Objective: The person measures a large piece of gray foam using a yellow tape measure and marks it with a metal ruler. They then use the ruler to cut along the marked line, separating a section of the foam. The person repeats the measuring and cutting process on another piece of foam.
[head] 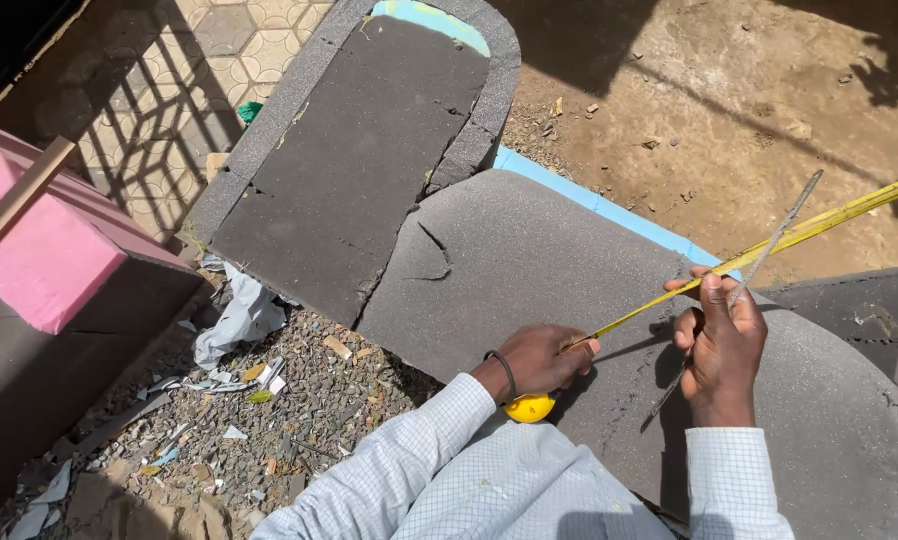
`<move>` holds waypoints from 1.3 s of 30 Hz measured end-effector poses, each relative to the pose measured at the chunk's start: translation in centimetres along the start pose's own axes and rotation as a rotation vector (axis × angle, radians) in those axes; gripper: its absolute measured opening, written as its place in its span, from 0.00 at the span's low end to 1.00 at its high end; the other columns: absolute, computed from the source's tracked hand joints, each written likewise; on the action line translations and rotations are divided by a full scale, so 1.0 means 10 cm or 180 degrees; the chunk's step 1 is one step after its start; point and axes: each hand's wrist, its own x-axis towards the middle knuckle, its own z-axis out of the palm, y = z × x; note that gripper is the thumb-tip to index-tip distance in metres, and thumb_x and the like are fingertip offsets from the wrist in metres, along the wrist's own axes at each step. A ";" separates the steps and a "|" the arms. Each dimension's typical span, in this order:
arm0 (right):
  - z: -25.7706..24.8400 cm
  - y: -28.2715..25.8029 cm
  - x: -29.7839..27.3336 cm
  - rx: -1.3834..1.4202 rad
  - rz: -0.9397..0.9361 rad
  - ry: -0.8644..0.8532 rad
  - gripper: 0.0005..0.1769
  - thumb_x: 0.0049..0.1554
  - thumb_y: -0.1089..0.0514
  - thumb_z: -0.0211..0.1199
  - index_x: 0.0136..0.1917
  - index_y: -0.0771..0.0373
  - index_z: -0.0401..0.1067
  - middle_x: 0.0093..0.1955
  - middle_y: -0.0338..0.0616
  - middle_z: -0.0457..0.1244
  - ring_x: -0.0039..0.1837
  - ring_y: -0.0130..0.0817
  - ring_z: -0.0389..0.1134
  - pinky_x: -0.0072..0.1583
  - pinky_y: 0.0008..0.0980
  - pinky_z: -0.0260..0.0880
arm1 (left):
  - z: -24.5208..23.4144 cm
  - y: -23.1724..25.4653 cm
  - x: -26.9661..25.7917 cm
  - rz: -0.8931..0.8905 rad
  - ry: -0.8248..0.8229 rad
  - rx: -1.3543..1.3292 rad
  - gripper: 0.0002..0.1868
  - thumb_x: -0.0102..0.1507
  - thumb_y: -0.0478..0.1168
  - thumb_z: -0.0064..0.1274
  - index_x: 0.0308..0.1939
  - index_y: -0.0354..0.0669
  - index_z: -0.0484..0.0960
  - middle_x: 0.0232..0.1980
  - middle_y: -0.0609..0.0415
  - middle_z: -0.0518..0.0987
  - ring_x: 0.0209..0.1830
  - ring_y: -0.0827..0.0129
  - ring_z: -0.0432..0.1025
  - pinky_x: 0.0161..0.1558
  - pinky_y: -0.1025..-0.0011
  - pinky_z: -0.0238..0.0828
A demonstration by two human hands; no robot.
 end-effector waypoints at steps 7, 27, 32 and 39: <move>-0.03 0.28 -0.04 0.0153 0.0278 0.0110 0.21 0.77 0.48 0.80 0.56 0.48 0.66 0.49 0.31 0.66 0.32 0.19 0.59 0.34 0.19 0.56 | 0.05 0.00 0.03 0.0090 -0.0465 -0.0619 0.37 0.78 0.77 0.45 0.50 0.49 0.90 0.36 0.59 0.88 0.35 0.68 0.80 0.46 0.62 0.75; 0.14 0.78 -0.58 -0.0528 0.0527 -0.0497 0.15 0.82 0.53 0.72 0.66 0.70 0.83 0.32 0.54 0.66 0.27 0.29 0.59 0.34 0.28 0.53 | -0.20 0.18 0.03 -0.0049 0.0295 -0.0408 0.35 0.76 0.76 0.56 0.54 0.47 0.87 0.40 0.49 0.90 0.45 0.51 0.89 0.50 0.53 0.85; 0.15 0.26 -0.48 -0.0697 0.0623 0.0013 0.27 0.89 0.41 0.57 0.69 0.66 0.83 0.45 0.52 0.74 0.31 0.27 0.62 0.37 0.28 0.57 | -0.54 -0.04 0.46 0.0106 0.0937 0.0805 0.29 0.76 0.71 0.61 0.57 0.51 0.86 0.43 0.49 0.92 0.50 0.43 0.92 0.56 0.46 0.89; -0.26 0.17 -0.32 -0.0907 0.0536 0.0506 0.23 0.81 0.59 0.56 0.80 0.75 0.77 0.45 0.55 0.74 0.39 0.30 0.69 0.42 0.28 0.68 | -0.73 -0.19 0.96 0.0537 0.1612 0.2209 0.25 0.70 0.65 0.76 0.58 0.55 0.89 0.51 0.50 0.91 0.57 0.44 0.89 0.58 0.46 0.86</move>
